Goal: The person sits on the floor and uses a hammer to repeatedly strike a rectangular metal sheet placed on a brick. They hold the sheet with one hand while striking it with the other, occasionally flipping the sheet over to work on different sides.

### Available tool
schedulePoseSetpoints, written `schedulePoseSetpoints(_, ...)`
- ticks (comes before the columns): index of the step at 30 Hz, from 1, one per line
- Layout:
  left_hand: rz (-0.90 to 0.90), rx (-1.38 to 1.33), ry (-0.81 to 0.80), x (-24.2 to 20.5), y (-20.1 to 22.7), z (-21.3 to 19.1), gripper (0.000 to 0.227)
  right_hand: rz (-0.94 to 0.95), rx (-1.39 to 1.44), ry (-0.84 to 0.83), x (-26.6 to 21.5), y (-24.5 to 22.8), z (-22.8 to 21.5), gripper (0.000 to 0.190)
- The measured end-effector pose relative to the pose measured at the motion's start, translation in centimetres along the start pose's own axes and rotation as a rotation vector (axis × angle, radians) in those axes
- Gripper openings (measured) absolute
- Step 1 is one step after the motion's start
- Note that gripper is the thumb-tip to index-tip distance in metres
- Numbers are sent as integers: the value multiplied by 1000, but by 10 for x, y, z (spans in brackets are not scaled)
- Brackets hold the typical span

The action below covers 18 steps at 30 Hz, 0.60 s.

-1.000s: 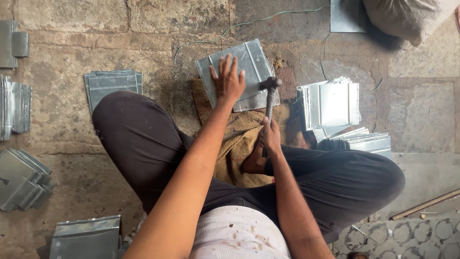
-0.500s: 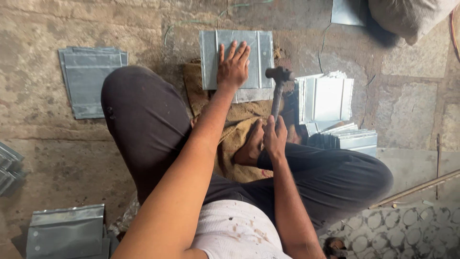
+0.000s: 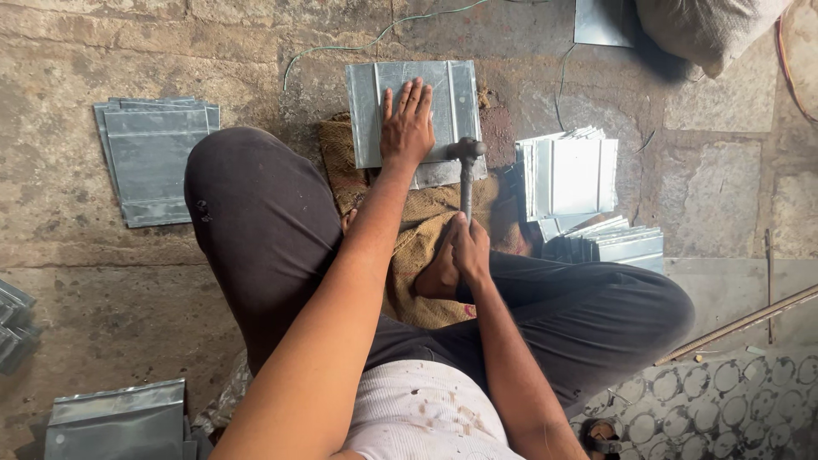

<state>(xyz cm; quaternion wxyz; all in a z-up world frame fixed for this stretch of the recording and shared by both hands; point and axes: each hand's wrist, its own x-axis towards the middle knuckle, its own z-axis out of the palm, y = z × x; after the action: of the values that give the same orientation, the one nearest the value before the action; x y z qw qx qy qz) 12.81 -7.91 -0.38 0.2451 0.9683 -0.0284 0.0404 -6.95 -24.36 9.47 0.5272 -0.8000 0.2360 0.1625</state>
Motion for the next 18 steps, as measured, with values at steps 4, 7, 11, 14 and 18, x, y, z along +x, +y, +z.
schedulePoseSetpoints(4, -17, 50, -4, 2, 4, -8, 52, -38, 187, -27, -13, -14, -11, 38)
schedulePoseSetpoints(7, -46, 5, -83, -1, 9, -15, 54, -126, 164, 128, -32, -49, -31, 37)
schedulePoseSetpoints(11, -31, 57, -111, 2, 6, -14, 54, -716, 766, -148, -56, -110, -100, 44)
schedulePoseSetpoints(14, -26, 52, -117, 4, 7, -7, 53, -1189, 720, 42, -72, -145, -131, 49)
schedulePoseSetpoints(18, -16, 70, -112, 6, 2, 1, 55, -1397, 463, 534, -33, -113, -111, 52)
